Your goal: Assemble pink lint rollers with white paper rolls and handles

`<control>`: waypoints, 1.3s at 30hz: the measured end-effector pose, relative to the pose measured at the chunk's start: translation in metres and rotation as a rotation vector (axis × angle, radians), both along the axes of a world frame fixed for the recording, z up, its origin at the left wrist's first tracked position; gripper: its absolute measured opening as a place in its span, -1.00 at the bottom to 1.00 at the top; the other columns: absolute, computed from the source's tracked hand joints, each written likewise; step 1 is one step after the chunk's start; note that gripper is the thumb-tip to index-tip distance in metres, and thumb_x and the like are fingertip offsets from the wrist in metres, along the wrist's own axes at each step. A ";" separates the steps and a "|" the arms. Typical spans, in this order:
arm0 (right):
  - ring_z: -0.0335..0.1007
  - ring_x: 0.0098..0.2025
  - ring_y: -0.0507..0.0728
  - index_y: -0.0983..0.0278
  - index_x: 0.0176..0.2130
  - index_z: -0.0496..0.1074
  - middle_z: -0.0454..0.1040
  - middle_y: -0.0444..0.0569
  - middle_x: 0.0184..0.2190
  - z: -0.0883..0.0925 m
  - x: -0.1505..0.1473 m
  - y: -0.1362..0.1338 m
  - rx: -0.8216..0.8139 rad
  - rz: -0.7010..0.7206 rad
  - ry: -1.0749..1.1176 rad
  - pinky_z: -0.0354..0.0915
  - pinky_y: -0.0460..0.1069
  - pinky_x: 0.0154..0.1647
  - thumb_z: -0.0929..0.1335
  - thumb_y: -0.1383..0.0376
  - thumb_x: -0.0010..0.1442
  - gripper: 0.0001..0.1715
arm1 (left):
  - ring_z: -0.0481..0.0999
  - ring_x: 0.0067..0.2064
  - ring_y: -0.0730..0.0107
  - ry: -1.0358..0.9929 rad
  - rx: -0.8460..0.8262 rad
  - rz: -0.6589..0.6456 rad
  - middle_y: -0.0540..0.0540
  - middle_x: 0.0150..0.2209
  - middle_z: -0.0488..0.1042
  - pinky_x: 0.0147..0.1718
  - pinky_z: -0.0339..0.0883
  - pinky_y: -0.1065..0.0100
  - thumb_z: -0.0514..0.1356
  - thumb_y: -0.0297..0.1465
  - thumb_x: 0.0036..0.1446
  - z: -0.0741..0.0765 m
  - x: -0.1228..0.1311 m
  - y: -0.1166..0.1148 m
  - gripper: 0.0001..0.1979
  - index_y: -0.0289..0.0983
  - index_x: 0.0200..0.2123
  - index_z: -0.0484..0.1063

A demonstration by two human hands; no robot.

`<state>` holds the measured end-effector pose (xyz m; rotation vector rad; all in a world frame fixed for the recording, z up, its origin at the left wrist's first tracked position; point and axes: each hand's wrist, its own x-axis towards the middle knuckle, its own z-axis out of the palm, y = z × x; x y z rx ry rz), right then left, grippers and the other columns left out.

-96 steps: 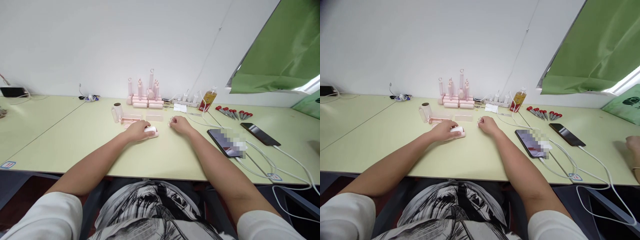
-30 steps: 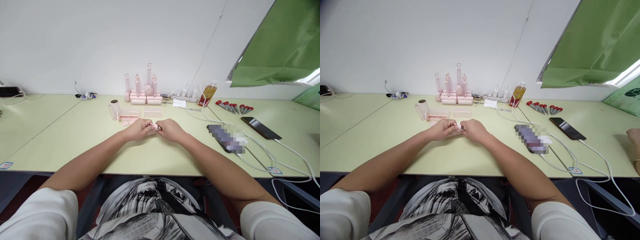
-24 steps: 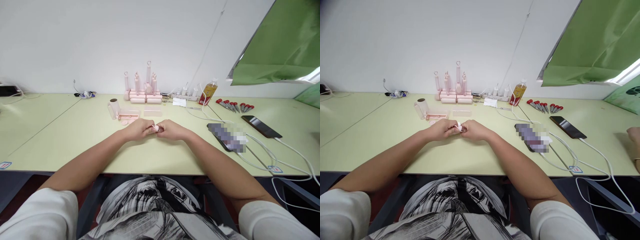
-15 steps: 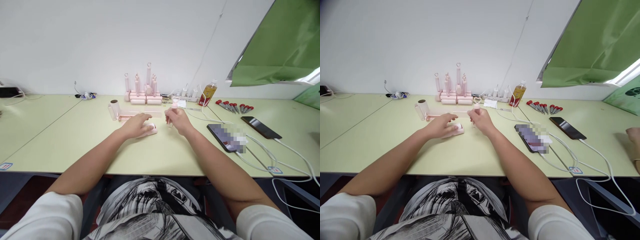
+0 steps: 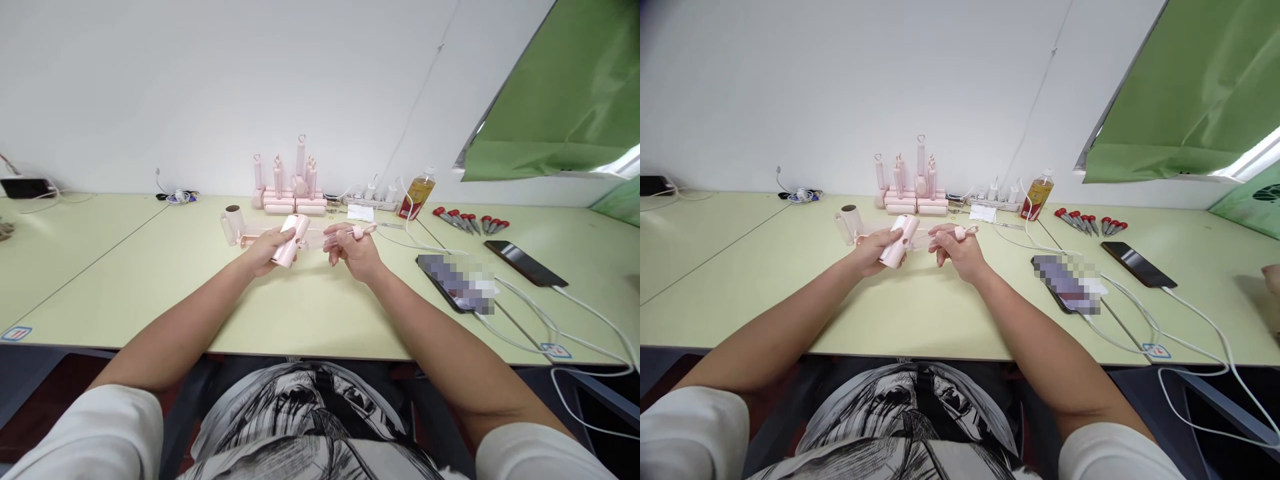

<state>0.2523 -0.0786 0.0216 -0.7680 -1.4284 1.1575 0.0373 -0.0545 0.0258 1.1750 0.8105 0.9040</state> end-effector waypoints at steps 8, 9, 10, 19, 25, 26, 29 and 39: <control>0.37 -0.61 0.03 0.26 -0.23 0.49 0.53 -0.09 -0.49 0.000 -0.002 -0.005 0.045 -0.011 0.007 0.35 0.00 -0.56 0.49 -0.10 -0.03 -0.45 | 0.47 -0.54 0.42 -0.119 -0.012 -0.026 0.02 -0.47 0.43 -0.58 0.36 0.37 0.42 -0.09 -0.11 -0.001 0.003 -0.005 -0.48 -0.26 -0.24 0.28; 0.37 -0.60 0.03 0.26 -0.23 0.50 0.53 -0.09 -0.48 0.000 -0.002 -0.006 0.056 -0.017 0.002 0.35 0.00 -0.55 0.48 -0.08 -0.02 -0.47 | 0.47 -0.54 0.43 -0.127 -0.006 -0.025 0.02 -0.47 0.44 -0.58 0.37 0.37 0.42 -0.10 -0.11 -0.001 0.004 -0.005 -0.48 -0.27 -0.23 0.28; 0.37 -0.59 0.04 0.26 -0.23 0.50 0.52 -0.09 -0.49 0.000 -0.002 -0.006 0.070 -0.024 -0.006 0.35 0.01 -0.54 0.48 -0.06 -0.02 -0.49 | 0.47 -0.54 0.43 -0.134 0.001 -0.024 0.02 -0.47 0.44 -0.57 0.38 0.37 0.42 -0.10 -0.11 -0.001 0.004 -0.004 -0.48 -0.27 -0.23 0.29; 0.44 -0.31 0.14 0.24 -0.15 0.50 0.52 -0.02 -0.29 0.004 0.005 -0.013 0.355 -0.097 -0.352 0.37 0.06 -0.27 0.42 0.25 0.03 -0.67 | 0.45 -0.54 0.45 -0.143 0.003 0.012 0.04 -0.47 0.43 -0.57 0.38 0.37 0.43 -0.12 -0.13 -0.002 0.002 -0.001 -0.48 -0.26 -0.24 0.29; 0.42 -0.29 0.14 0.24 -0.20 0.53 0.51 -0.01 -0.31 0.006 0.004 -0.010 0.644 -0.142 -0.462 0.33 0.05 -0.27 0.38 0.33 0.01 -0.72 | 0.43 -0.52 0.47 -0.116 0.007 0.010 0.04 -0.47 0.42 -0.56 0.37 0.39 0.45 -0.13 -0.16 -0.002 0.000 0.001 -0.47 -0.27 -0.26 0.29; 0.42 -0.29 0.14 0.24 -0.19 0.54 0.51 -0.01 -0.30 0.005 0.005 -0.009 0.655 -0.139 -0.467 0.34 0.04 -0.27 0.38 0.34 0.02 -0.71 | 0.43 -0.52 0.47 -0.111 0.009 0.009 0.04 -0.47 0.41 -0.55 0.37 0.39 0.45 -0.12 -0.16 -0.003 0.000 0.001 -0.46 -0.27 -0.26 0.29; 0.44 -0.30 0.13 0.24 -0.17 0.55 0.53 -0.01 -0.29 0.002 0.006 -0.006 0.613 -0.101 -0.496 0.35 0.04 -0.25 0.38 0.34 0.04 -0.69 | 0.42 -0.49 0.48 -0.086 0.031 0.010 0.04 -0.43 0.41 -0.51 0.38 0.38 0.45 -0.10 -0.16 -0.008 0.001 0.002 -0.44 -0.27 -0.22 0.30; 0.49 -0.26 0.13 0.27 -0.07 0.54 0.56 0.03 -0.19 -0.015 0.000 -0.002 0.347 0.094 -0.319 0.41 0.02 -0.28 0.40 0.30 0.09 -0.63 | 0.38 -0.45 0.46 0.015 0.001 -0.024 0.03 -0.37 0.39 -0.46 0.27 0.35 0.41 -0.05 -0.12 -0.009 0.002 -0.004 -0.43 -0.23 -0.19 0.25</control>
